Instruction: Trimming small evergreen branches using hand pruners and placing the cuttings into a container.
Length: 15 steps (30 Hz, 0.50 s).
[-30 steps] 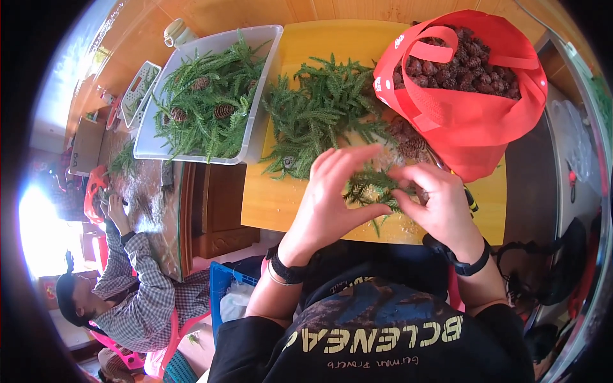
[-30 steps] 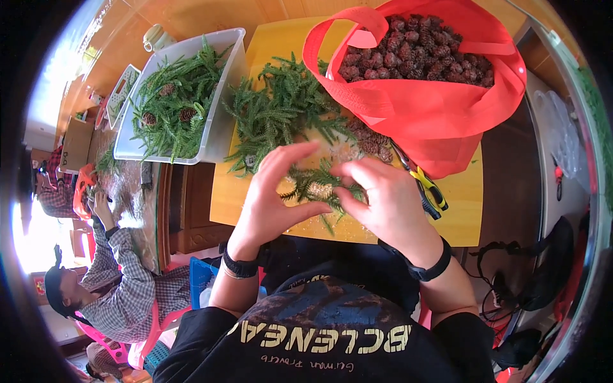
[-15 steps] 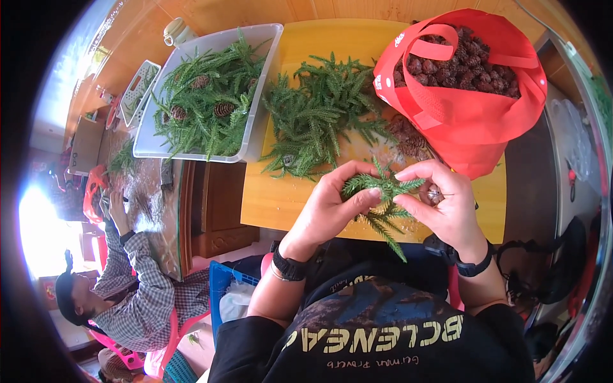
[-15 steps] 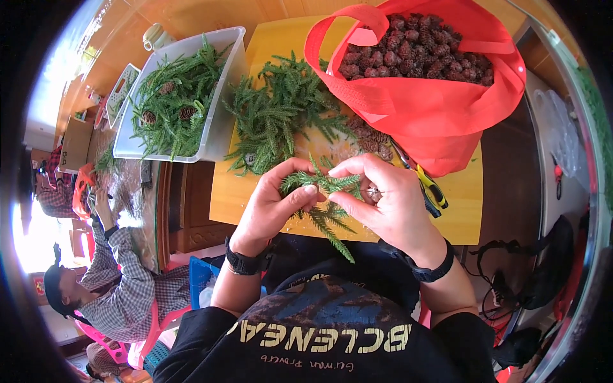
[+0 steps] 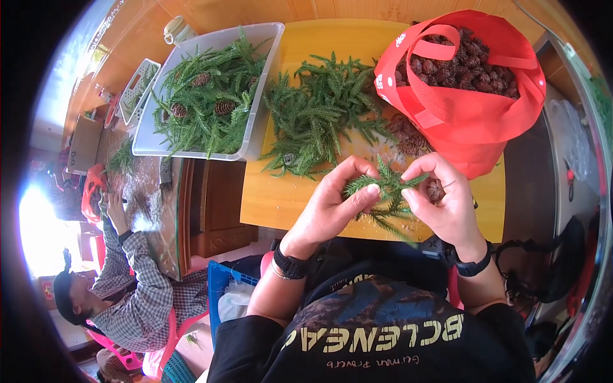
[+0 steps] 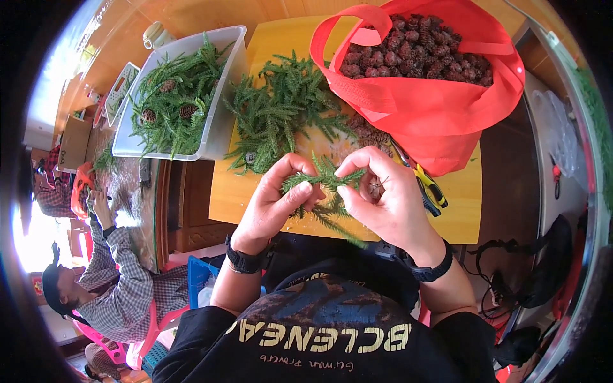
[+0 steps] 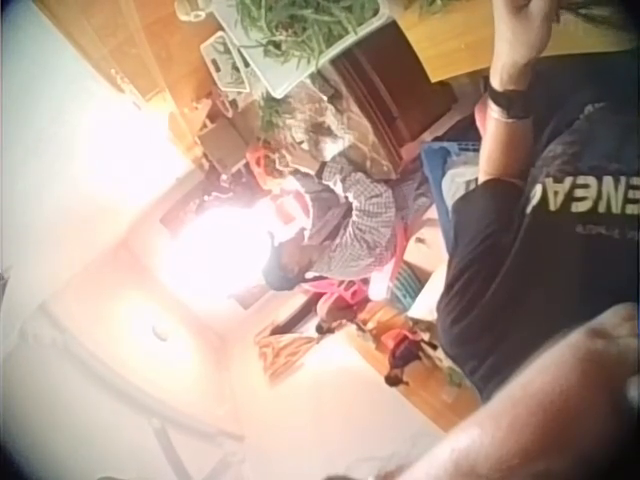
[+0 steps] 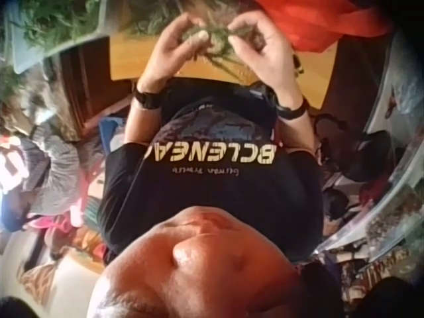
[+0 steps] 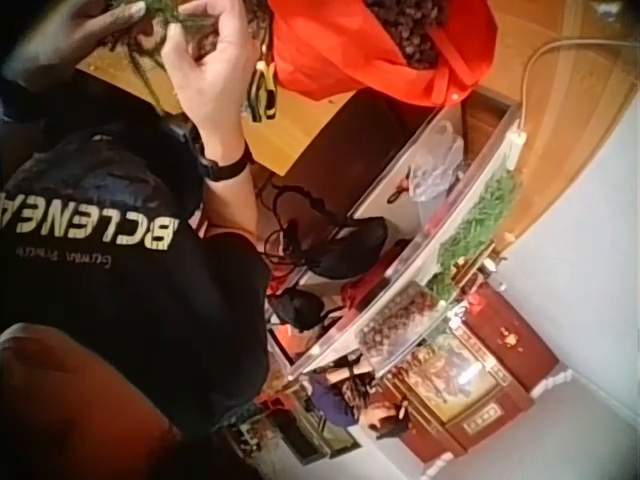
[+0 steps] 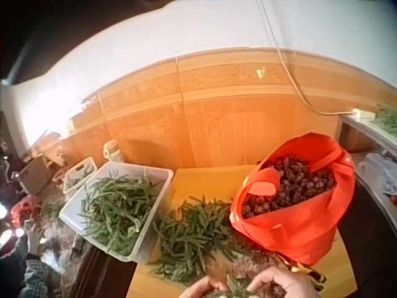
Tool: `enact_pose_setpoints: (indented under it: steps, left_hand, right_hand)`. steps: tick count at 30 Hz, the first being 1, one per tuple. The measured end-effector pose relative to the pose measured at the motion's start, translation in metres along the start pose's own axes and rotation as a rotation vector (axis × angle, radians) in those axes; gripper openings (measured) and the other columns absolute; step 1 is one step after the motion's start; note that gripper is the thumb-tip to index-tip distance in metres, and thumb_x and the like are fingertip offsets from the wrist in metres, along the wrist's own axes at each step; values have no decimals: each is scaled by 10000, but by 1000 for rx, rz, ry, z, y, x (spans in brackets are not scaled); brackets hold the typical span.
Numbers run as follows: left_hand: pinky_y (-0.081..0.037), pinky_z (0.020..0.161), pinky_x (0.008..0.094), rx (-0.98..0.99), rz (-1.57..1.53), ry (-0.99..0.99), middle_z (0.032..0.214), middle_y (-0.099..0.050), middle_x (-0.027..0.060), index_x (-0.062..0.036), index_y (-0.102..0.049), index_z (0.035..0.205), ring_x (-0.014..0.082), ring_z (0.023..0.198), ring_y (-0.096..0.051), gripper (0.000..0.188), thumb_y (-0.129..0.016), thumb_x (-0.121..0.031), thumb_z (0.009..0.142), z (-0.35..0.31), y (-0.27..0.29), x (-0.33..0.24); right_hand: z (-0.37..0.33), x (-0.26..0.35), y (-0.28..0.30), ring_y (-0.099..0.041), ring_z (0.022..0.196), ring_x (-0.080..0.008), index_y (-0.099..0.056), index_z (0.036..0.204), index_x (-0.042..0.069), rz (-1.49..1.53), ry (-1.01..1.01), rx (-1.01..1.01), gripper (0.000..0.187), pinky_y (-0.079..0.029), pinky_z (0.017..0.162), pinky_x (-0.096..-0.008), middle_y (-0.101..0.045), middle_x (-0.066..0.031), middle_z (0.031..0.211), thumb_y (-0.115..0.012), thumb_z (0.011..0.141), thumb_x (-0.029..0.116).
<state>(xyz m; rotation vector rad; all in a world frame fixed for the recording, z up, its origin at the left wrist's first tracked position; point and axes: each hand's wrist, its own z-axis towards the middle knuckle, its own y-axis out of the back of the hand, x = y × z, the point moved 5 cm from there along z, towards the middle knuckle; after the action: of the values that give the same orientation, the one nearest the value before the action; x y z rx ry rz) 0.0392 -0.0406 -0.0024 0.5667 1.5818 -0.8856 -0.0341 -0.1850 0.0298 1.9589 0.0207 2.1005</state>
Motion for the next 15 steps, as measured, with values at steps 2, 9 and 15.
enact_pose_setpoints:
  steps: [2, 9, 15]
  left_hand:
    - [-426, 681, 212, -5, -42, 37, 847, -572, 28, -43, -478, 1005, 72, 721, -507, 155, -545, -136, 901, 1, -1, 2]
    - [-418, 735, 208, -20, -48, 77, 849, -577, -3, -7, -571, 958, 59, 786, -510, 141, -560, -133, 895, 2, 4, 8]
    - [-427, 714, 202, -39, 9, 19, 867, -583, -8, 5, -575, 1002, 37, 790, -500, 165, -576, -114, 887, 2, 3, 7]
  right_hand:
    - [1, 1, -2, -392, 606, 21, -525, 936, 50, 3, 5, 4, 209, -297, 531, -149, -509, 48, 791, -568, 752, -38]
    - [3, 1, -4, -397, 623, 16, -489, 994, 54, 120, -17, 9, 246, -307, 558, -148, -510, 44, 786, -555, 767, -12]
    - [4, -6, -2, -389, 619, 21, -481, 940, 61, 124, -67, 3, 199, -300, 546, -145, -500, 50, 764, -555, 771, -14]
